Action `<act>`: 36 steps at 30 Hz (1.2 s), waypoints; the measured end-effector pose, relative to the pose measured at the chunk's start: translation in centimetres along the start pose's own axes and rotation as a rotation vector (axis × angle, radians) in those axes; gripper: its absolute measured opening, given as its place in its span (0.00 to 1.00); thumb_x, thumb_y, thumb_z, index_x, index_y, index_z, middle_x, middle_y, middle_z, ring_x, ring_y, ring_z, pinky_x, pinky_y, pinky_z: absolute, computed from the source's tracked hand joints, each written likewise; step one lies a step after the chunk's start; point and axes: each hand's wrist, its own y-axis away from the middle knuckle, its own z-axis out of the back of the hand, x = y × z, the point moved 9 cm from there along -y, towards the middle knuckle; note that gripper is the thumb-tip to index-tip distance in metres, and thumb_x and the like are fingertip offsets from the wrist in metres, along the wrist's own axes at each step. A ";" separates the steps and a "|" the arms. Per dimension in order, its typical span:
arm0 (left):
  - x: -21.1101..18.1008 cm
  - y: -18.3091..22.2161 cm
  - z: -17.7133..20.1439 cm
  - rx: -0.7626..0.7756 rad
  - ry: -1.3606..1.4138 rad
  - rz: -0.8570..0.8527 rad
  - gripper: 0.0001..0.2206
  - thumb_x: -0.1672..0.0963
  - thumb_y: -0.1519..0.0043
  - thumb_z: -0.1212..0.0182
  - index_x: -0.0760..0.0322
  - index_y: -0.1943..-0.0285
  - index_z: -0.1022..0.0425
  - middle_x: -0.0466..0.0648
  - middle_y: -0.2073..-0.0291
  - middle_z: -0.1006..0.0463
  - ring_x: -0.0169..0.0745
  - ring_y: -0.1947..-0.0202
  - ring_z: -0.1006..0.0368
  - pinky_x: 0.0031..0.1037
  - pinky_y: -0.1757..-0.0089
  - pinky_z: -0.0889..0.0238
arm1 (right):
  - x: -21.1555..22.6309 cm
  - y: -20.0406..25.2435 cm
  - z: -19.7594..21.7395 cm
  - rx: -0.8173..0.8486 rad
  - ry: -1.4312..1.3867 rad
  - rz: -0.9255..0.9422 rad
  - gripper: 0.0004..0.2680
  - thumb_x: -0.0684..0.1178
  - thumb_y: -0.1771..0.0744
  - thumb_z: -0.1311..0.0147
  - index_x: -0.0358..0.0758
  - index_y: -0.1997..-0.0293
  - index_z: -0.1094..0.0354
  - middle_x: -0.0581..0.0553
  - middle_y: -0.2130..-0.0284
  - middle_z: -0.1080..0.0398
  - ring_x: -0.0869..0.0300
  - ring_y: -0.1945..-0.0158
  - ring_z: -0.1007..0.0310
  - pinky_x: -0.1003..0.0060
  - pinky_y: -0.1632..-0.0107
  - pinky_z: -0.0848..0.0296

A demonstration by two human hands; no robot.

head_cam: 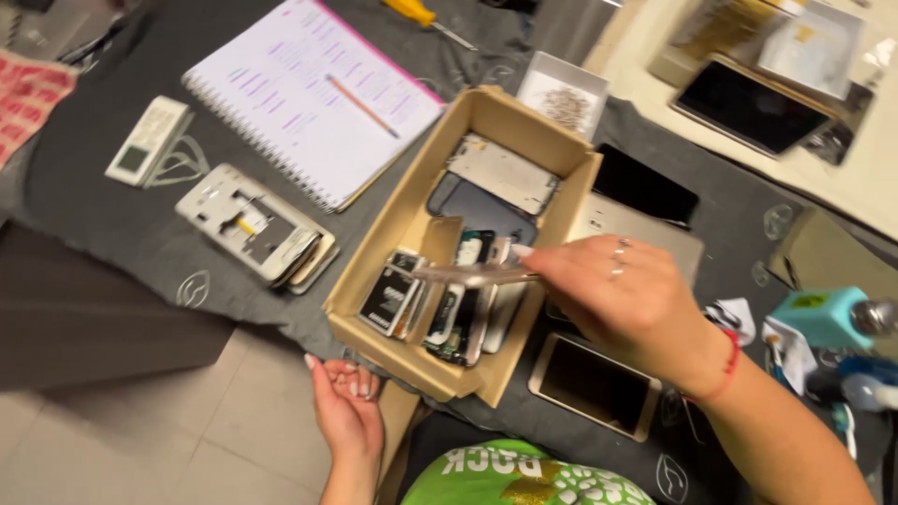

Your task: Sorting and inspecting various mobile phone components like screens, batteries, and frames from a box on a repair bench.

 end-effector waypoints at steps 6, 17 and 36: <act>0.2 -0.4 0.0 0.017 -0.063 0.010 0.25 0.45 0.25 0.55 0.56 0.75 0.34 0.40 0.88 0.46 0.28 0.85 0.48 0.23 0.76 0.56 | -5.2 9.1 3.7 0.078 -0.231 -0.684 0.07 0.47 0.35 0.39 0.40 0.57 0.22 0.52 0.64 0.17 0.68 0.69 0.19 0.74 0.63 0.24; -0.3 1.1 -2.0 0.052 -0.148 0.022 0.24 0.46 0.23 0.57 0.52 0.75 0.32 0.35 0.86 0.44 0.26 0.84 0.46 0.20 0.75 0.54 | -7.3 23.5 -3.1 0.258 -0.558 -1.106 0.09 0.50 0.32 0.44 0.45 0.50 0.22 0.56 0.77 0.24 0.71 0.76 0.36 0.75 0.69 0.36; 0.1 0.1 -0.9 0.055 -0.127 0.043 0.23 0.45 0.25 0.52 0.54 0.74 0.32 0.37 0.86 0.45 0.27 0.83 0.47 0.20 0.75 0.54 | -3.6 24.7 -6.9 0.396 0.010 -0.701 0.31 0.66 0.37 0.35 0.42 0.31 0.42 0.39 0.44 0.36 0.45 0.44 0.38 0.49 0.41 0.36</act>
